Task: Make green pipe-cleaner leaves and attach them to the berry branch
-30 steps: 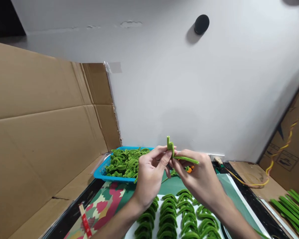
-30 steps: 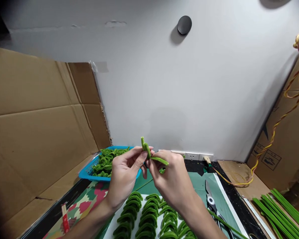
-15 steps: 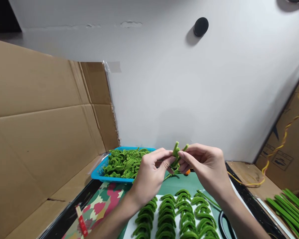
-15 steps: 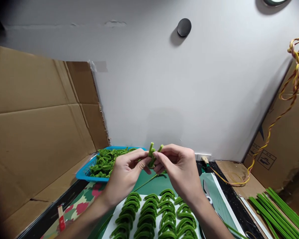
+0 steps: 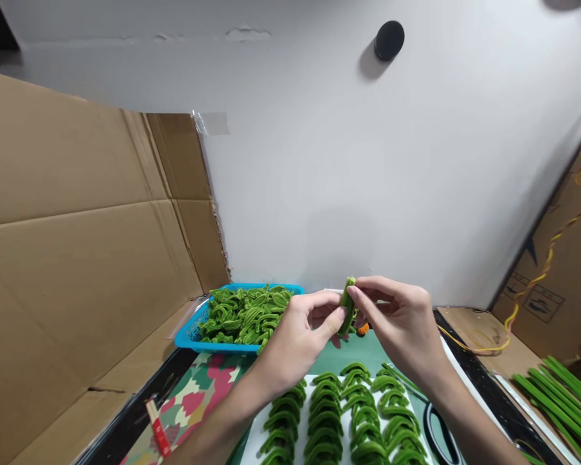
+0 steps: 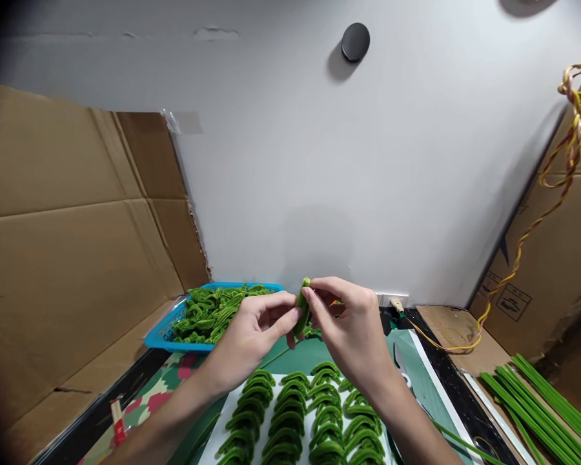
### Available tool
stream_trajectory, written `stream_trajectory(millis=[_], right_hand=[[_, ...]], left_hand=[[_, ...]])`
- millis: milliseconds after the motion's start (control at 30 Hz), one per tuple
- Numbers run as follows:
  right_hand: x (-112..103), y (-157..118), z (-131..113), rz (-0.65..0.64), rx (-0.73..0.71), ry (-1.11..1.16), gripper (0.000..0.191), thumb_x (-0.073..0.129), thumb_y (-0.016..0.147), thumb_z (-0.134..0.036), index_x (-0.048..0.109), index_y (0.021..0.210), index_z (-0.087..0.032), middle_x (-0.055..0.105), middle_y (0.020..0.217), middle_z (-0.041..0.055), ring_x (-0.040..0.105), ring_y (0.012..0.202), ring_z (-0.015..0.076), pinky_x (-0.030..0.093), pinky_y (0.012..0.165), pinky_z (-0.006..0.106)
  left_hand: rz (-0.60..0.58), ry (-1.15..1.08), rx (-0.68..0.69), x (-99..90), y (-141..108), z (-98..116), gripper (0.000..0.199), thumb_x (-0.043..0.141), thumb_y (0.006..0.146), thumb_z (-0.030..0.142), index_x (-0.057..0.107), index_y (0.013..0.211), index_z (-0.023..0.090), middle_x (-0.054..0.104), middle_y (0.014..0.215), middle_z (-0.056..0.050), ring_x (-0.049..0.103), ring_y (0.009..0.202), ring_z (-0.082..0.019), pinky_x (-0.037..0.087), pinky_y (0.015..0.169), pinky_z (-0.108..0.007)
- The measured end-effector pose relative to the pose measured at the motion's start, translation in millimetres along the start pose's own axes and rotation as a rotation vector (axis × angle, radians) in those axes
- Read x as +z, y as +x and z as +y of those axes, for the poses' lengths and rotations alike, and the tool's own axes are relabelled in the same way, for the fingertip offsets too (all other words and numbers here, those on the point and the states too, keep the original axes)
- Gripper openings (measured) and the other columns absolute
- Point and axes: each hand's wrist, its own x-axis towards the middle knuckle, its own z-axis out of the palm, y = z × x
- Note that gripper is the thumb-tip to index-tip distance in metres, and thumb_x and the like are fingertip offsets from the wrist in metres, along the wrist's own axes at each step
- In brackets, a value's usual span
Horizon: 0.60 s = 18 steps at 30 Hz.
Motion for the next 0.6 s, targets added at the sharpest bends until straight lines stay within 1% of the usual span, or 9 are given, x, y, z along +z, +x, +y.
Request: stream_trajectory(millis=[100, 167, 267, 333, 467, 533, 600], right_hand=[[1, 0, 1, 0.028, -0.049, -0.063, 0.019, 0.068, 0.098, -0.029, 0.082, 0.106, -0.018, 0.081, 0.086, 0.0056, 0.073, 0.063, 0.0153, 0.065, 0.060, 0.029], [3, -1, 1, 0.053, -0.076, -0.099, 0.019, 0.068, 0.098, -0.028, 0.081, 0.105, -0.017, 0.082, 0.090, 0.0074, 0.076, 0.068, 0.0165, 0.066, 0.064, 0.030], [7, -2, 2, 0.083, -0.091, -0.151, 0.016, 0.066, 0.098, -0.026, 0.078, 0.101, -0.016, 0.082, 0.090, 0.0082, 0.078, 0.071, 0.0178, 0.066, 0.066, 0.030], [10, -3, 2, 0.082, -0.087, -0.182, 0.016, 0.065, 0.098, -0.026, 0.077, 0.101, -0.016, 0.082, 0.089, 0.0079, 0.077, 0.071, 0.0177, 0.065, 0.067, 0.031], [11, -2, 3, 0.049, -0.042, -0.177, 0.019, 0.064, 0.099, -0.026, 0.077, 0.108, -0.016, 0.082, 0.094, 0.0088, 0.077, 0.076, 0.0187, 0.064, 0.073, 0.033], [11, -1, 4, 0.006, -0.017, -0.159, 0.021, 0.063, 0.099, -0.024, 0.079, 0.110, -0.016, 0.082, 0.095, 0.0084, 0.077, 0.076, 0.0185, 0.063, 0.072, 0.032], [10, 0, 4, -0.052, -0.001, -0.149, 0.023, 0.061, 0.099, -0.022, 0.081, 0.110, -0.018, 0.082, 0.092, 0.0069, 0.075, 0.072, 0.0174, 0.061, 0.069, 0.031]], left_hand=[[0.023, -0.021, -0.017, -1.9, 0, 1, 0.017, 0.070, 0.099, 0.028, 0.081, 0.107, 0.016, 0.075, 0.085, -0.002, 0.065, 0.072, -0.013, 0.056, 0.070, -0.023], [0.051, -0.047, -0.028, -1.6, 1, 0, 0.019, 0.073, 0.097, 0.030, 0.079, 0.108, 0.015, 0.076, 0.091, -0.003, 0.067, 0.073, -0.014, 0.059, 0.070, -0.024], [0.070, -0.112, -0.048, 2.0, 2, -3, 0.024, 0.077, 0.094, 0.033, 0.074, 0.109, 0.014, 0.076, 0.095, -0.005, 0.067, 0.070, -0.015, 0.062, 0.066, -0.027], [0.097, -0.147, -0.048, 5.1, 2, -5, 0.027, 0.079, 0.092, 0.036, 0.070, 0.108, 0.015, 0.073, 0.093, -0.004, 0.067, 0.068, -0.015, 0.063, 0.061, -0.027], [0.161, -0.134, -0.017, 8.3, 2, -7, 0.025, 0.078, 0.093, 0.038, 0.066, 0.098, 0.017, 0.067, 0.084, 0.000, 0.067, 0.065, -0.013, 0.062, 0.058, -0.025], [0.175, -0.112, -0.010, 8.4, 2, -8, 0.025, 0.076, 0.095, 0.040, 0.066, 0.096, 0.017, 0.064, 0.082, 0.002, 0.066, 0.061, -0.012, 0.062, 0.057, -0.024], [0.193, -0.109, -0.013, 8.5, 2, -9, 0.027, 0.076, 0.096, 0.042, 0.066, 0.094, 0.017, 0.063, 0.080, 0.002, 0.066, 0.059, -0.011, 0.062, 0.055, -0.024]])
